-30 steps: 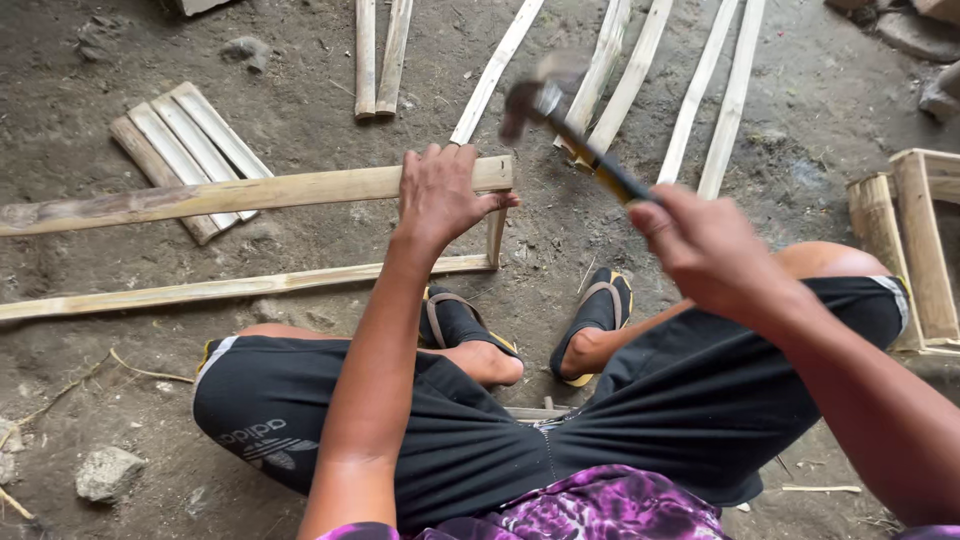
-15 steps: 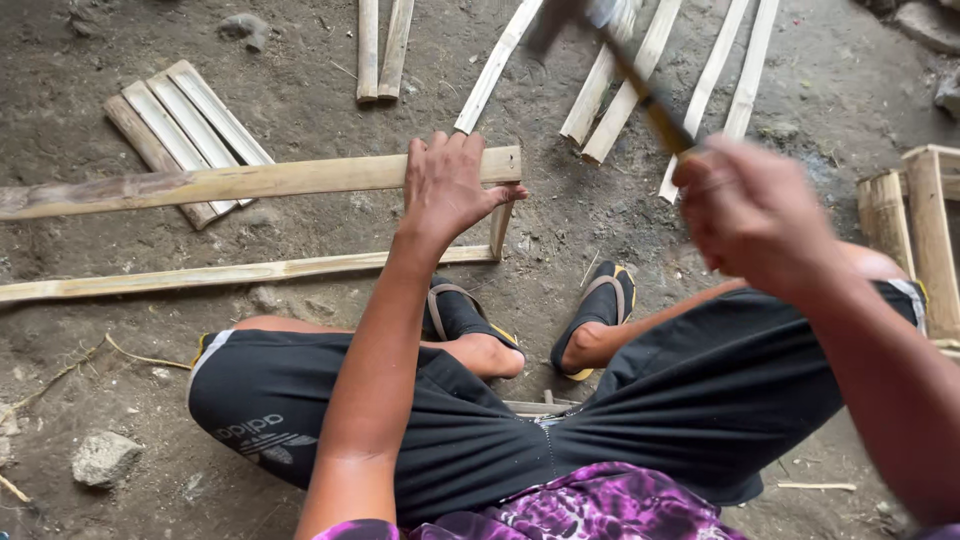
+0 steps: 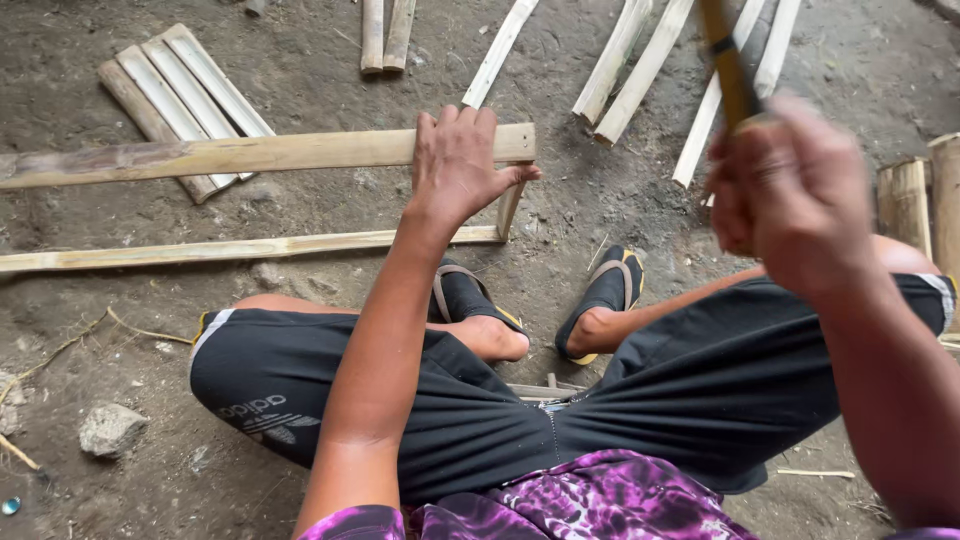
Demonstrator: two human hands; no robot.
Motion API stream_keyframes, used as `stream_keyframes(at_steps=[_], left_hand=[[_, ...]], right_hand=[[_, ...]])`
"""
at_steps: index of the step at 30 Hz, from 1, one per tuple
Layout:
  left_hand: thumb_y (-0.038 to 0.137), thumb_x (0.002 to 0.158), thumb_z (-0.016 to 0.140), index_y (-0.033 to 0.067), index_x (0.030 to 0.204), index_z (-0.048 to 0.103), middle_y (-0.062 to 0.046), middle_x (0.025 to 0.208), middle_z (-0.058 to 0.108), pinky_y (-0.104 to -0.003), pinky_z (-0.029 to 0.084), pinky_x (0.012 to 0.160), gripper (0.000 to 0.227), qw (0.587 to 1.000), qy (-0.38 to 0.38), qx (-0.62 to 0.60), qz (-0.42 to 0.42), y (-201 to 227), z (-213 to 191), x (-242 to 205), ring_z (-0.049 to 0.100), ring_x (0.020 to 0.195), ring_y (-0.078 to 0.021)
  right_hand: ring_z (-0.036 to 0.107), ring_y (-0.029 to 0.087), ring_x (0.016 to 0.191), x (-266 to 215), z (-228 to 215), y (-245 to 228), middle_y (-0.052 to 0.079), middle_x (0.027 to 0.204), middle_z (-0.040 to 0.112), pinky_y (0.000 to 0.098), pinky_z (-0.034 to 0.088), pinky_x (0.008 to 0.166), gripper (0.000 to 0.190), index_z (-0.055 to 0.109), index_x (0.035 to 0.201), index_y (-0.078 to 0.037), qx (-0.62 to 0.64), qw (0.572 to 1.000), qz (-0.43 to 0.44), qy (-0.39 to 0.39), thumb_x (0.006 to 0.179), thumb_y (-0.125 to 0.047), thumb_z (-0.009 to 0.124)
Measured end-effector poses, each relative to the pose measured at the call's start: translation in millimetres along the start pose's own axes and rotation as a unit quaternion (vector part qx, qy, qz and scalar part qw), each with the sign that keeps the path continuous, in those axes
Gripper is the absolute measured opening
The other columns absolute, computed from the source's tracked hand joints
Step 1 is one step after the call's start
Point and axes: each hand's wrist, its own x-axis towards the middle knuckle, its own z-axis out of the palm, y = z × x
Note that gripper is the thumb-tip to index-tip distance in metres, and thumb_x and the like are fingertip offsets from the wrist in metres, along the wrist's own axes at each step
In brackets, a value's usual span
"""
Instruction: The person sits on the ground and uses a hammer to drive nails into bamboo slats, joining them to form a rectangular frame. After securing the joints, the person stands up, lifts the completed frame, and places it against a stack of similar bamboo items.
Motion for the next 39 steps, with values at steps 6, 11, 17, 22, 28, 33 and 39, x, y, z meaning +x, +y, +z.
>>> stream_keyframes(at_steps=[6,11,17,22,28,33,39], left_hand=[[0.088,0.067,0.071,0.0074,0.098,0.066,-0.009,0.094,0.066,-0.045,0.039,0.091,0.086,1.000,0.017,-0.004,0.010,2.9,3.7,1.1,0.058,0.095,-0.0256],[0.088,0.067,0.071,0.0074,0.099,0.066,-0.008,0.093,0.066,-0.044,0.039,0.091,0.087,1.000,-0.006,0.002,0.003,2.4,4.0,-2.7,0.058,0.093,-0.0241],[0.085,0.065,0.076,0.0068,0.101,0.068,-0.009,0.094,0.066,-0.043,0.041,0.092,0.086,1.000,0.012,-0.011,0.012,1.2,6.8,-2.8,0.058,0.093,-0.0232],[0.071,0.065,0.084,0.0022,0.118,0.063,-0.011,0.100,0.061,-0.042,0.045,0.087,0.089,0.999,0.012,0.012,0.042,-6.2,3.6,-6.5,0.055,0.092,-0.0243],[0.040,0.083,0.089,0.0004,0.120,0.062,-0.010,0.107,0.060,-0.040,0.047,0.094,0.060,0.992,-0.110,0.009,-0.055,-41.2,-14.7,-19.8,0.054,0.100,-0.0262],[0.030,0.078,0.091,0.0052,0.128,0.064,-0.011,0.124,0.065,-0.042,0.042,0.109,0.061,0.999,-0.026,-0.034,-0.033,-51.8,-17.1,-25.9,0.057,0.118,-0.0268],[0.041,0.068,0.094,0.0041,0.134,0.060,-0.016,0.125,0.063,-0.051,0.027,0.112,0.083,0.995,-0.034,0.049,-0.083,-91.4,-29.3,-48.6,0.053,0.121,-0.0316]], right_hand=[[0.053,0.016,0.046,19.0,28.5,-4.3,0.007,0.060,0.054,0.0338,0.041,0.045,0.036,0.053,0.087,-0.003,-0.346,0.935,0.002,-0.082,0.112,-0.029,0.047],[0.049,0.014,0.049,5.2,13.7,-3.9,0.006,0.062,0.053,0.0350,0.041,0.044,0.032,0.056,0.097,-0.004,-0.201,0.973,0.109,-0.023,0.110,-0.031,0.047],[0.052,0.019,0.052,-0.1,28.6,22.1,0.010,0.060,0.054,0.0371,0.041,0.049,0.035,0.050,0.094,0.000,-0.294,0.955,0.011,-0.043,0.111,-0.030,0.051],[0.054,0.019,0.054,11.4,44.3,20.5,0.006,0.063,0.055,0.0385,0.041,0.052,0.028,0.060,0.092,-0.005,-0.336,0.940,0.043,-0.022,0.111,-0.026,0.062],[0.057,0.018,0.066,51.9,87.2,43.1,0.002,0.074,0.056,0.0358,0.047,0.059,0.035,0.062,0.089,-0.004,-0.189,0.981,0.034,0.035,0.098,-0.032,0.082],[0.063,0.033,0.099,106.0,134.7,75.7,0.019,0.110,0.065,0.0425,0.052,0.087,0.034,0.069,0.111,0.001,-0.225,0.921,-0.314,0.058,0.088,-0.020,0.084],[0.066,0.028,0.089,109.2,141.2,62.2,0.013,0.094,0.069,0.0433,0.051,0.083,0.035,0.073,0.115,-0.007,-0.264,0.950,-0.042,-0.163,0.085,-0.021,0.085]])
